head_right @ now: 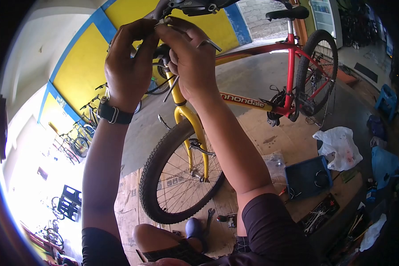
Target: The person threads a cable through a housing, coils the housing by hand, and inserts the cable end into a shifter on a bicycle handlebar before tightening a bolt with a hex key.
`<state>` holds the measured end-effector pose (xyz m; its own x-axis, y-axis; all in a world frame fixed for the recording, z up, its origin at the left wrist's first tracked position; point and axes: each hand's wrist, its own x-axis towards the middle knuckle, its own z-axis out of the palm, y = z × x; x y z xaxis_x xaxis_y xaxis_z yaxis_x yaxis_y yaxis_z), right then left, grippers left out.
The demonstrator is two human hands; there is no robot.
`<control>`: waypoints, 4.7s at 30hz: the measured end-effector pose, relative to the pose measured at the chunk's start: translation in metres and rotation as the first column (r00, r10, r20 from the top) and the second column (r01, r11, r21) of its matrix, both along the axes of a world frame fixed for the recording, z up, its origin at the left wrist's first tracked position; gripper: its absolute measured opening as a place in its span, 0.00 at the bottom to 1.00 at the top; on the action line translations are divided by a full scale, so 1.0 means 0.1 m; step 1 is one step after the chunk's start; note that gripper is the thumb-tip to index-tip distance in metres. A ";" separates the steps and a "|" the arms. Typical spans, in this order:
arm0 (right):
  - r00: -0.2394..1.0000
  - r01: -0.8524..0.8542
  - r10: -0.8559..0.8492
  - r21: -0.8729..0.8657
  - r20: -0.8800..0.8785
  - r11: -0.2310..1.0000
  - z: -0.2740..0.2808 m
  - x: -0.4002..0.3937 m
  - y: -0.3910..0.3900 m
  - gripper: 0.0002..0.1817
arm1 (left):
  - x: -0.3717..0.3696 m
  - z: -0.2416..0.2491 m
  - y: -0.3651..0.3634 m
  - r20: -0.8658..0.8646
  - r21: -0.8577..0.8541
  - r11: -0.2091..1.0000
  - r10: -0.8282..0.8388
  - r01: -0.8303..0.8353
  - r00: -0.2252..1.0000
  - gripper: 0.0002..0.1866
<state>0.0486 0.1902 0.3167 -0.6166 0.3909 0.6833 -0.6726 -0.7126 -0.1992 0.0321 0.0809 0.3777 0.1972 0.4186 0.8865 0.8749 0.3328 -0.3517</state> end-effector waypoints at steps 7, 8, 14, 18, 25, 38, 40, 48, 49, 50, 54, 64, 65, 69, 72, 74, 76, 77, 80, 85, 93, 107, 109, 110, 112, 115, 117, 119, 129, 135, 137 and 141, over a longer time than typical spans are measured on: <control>1.000 0.015 -0.015 -0.039 -0.011 0.999 0.01 -0.05 -0.04 0.13 | -0.03 0.10 0.03 -0.163 -0.028 0.997 0.070 -0.075 0.984 0.09; 0.999 0.027 -0.028 -0.032 -0.018 0.999 0.00 -0.06 -0.04 0.14 | -0.06 0.13 0.04 -0.224 -0.030 0.996 0.072 -0.080 0.972 0.09; 0.995 0.103 -0.102 -0.072 0.010 0.992 0.00 -0.11 0.04 0.15 | 0.02 0.27 0.18 -0.344 -0.097 0.986 0.096 -0.136 0.934 0.07; 0.975 0.215 -0.212 -0.049 0.059 0.975 -0.02 -0.21 0.09 0.12 | -0.05 0.25 0.21 -0.104 -0.105 0.995 -0.014 0.003 0.994 0.12; 0.965 0.259 -0.256 -0.045 0.061 0.965 0.00 -0.18 0.08 0.12 | -0.09 0.52 0.16 0.454 -0.111 0.967 -0.157 0.230 0.877 0.22; 0.965 0.261 -0.262 -0.071 -0.003 0.963 -0.02 -0.23 0.06 0.10 | -0.27 0.62 0.16 0.631 -0.235 0.895 -0.156 0.379 0.760 0.25; 0.968 0.249 -0.251 -0.076 -0.016 0.966 -0.01 -0.23 0.06 0.09 | -0.17 0.61 0.16 0.609 -0.256 0.905 -0.121 0.339 0.784 0.26; 0.962 0.271 -0.268 -0.129 0.044 0.954 0.03 -0.15 -0.04 0.12 | -0.15 0.59 0.15 0.576 -0.267 0.925 -0.070 0.269 0.814 0.28; 0.963 0.270 -0.267 -0.137 0.041 0.953 0.01 -0.18 -0.05 0.12 | -0.15 0.59 0.15 0.563 -0.270 0.929 -0.059 0.252 0.824 0.28; 0.963 0.270 -0.267 -0.146 0.038 0.952 -0.01 -0.21 -0.05 0.13 | -0.15 0.59 0.14 0.549 -0.274 0.933 -0.049 0.235 0.835 0.28; 0.962 0.272 -0.269 -0.136 0.039 0.953 0.05 -0.16 -0.04 0.12 | -0.16 0.58 0.15 0.489 -0.276 0.938 -0.050 0.209 0.871 0.28; 0.971 0.240 -0.240 -0.081 0.011 0.967 0.02 -0.26 0.05 0.12 | -0.14 0.56 0.14 0.437 -0.300 0.933 -0.050 0.198 0.898 0.29; 0.969 0.244 -0.245 -0.090 0.000 0.966 0.02 -0.28 0.04 0.12 | -0.13 0.56 0.13 0.407 -0.314 0.930 -0.052 0.193 0.912 0.30; 0.947 0.315 -0.319 -0.134 -0.015 0.940 0.03 -0.25 -0.05 0.11 | -0.12 0.57 0.15 0.450 -0.288 0.946 -0.005 0.151 0.893 0.30; 0.949 0.299 -0.310 -0.151 -0.054 0.942 0.01 -0.29 -0.07 0.11 | -0.13 0.57 0.16 0.459 -0.278 0.950 -0.001 0.144 0.888 0.30; 0.946 0.303 -0.315 -0.148 -0.069 0.941 0.01 -0.31 -0.07 0.12 | -0.16 0.55 0.16 0.453 -0.267 0.951 -0.023 0.159 0.891 0.29; 0.949 0.307 -0.313 -0.127 -0.030 0.943 0.03 -0.27 -0.07 0.11 | -0.18 0.54 0.14 0.422 -0.279 0.941 -0.061 0.193 0.905 0.29; 0.950 0.310 -0.313 -0.116 -0.010 0.944 0.04 -0.26 -0.06 0.10 | -0.20 0.53 0.13 0.407 -0.286 0.935 -0.081 0.211 0.910 0.29; 0.969 0.247 -0.243 -0.159 0.044 0.956 0.12 -0.32 -0.02 0.10 | -0.33 0.54 0.15 0.411 -0.271 0.931 -0.117 0.243 0.904 0.28; 0.989 0.039 -0.053 -0.101 -0.137 0.994 0.06 0.00 0.01 0.08 | -0.27 0.53 0.14 0.411 -0.285 0.934 -0.082 0.214 0.908 0.27; 0.964 0.247 -0.218 -0.203 0.154 0.947 0.17 -0.11 -0.10 0.05 | -0.18 0.53 0.14 0.423 -0.281 0.942 -0.048 0.182 0.905 0.27; 0.974 0.217 -0.194 -0.221 0.120 0.951 0.19 -0.11 -0.11 0.06 | -0.13 0.54 0.12 0.473 -0.281 0.936 -0.056 0.211 0.879 0.27; 0.968 0.250 -0.237 -0.206 0.088 0.946 0.12 -0.19 -0.09 0.08 | -0.13 0.54 0.13 0.463 -0.276 0.943 -0.038 0.184 0.886 0.27; 0.959 0.284 -0.276 -0.196 0.067 0.939 0.08 -0.24 -0.07 0.08 | -0.13 0.54 0.13 0.457 -0.272 0.947 -0.029 0.171 0.889 0.27; 0.946 0.322 -0.321 -0.181 0.033 0.929 0.08 -0.24 -0.07 0.08 | -0.12 0.54 0.13 0.447 -0.275 0.948 -0.020 0.159 0.894 0.27; 0.945 0.323 -0.328 -0.178 0.003 0.929 0.07 -0.23 -0.08 0.07 | -0.14 0.54 0.13 0.421 -0.272 0.951 -0.022 0.150 0.907 0.28; 0.948 0.309 -0.318 -0.191 -0.015 0.932 0.07 -0.23 -0.11 0.06 | -0.14 0.53 0.12 0.411 -0.268 0.952 -0.024 0.146 0.911 0.28; 0.956 0.281 -0.292 -0.206 -0.023 0.937 0.08 -0.22 -0.13 0.06 | -0.13 0.53 0.12 0.411 -0.265 0.954 -0.017 0.138 0.911 0.28; 0.954 0.294 -0.298 -0.159 -0.005 0.942 0.08 -0.22 -0.06 0.06 | -0.17 0.52 0.12 0.384 -0.261 0.955 -0.030 0.140 0.923 0.28; 0.952 0.293 -0.304 -0.193 -0.030 0.937 0.06 -0.24 -0.09 0.06 | -0.18 0.53 0.12 0.385 -0.260 0.953 -0.045 0.155 0.922 0.28; 0.948 0.314 -0.318 -0.197 0.010 0.929 0.08 -0.23 -0.11 0.06 | -0.17 0.52 0.12 0.390 -0.263 0.951 -0.052 0.165 0.919 0.28; 0.979 0.198 -0.190 -0.151 0.068 0.968 0.08 -0.17 -0.15 0.09 | -0.16 0.51 0.11 0.428 -0.250 0.946 -0.083 0.206 0.900 0.28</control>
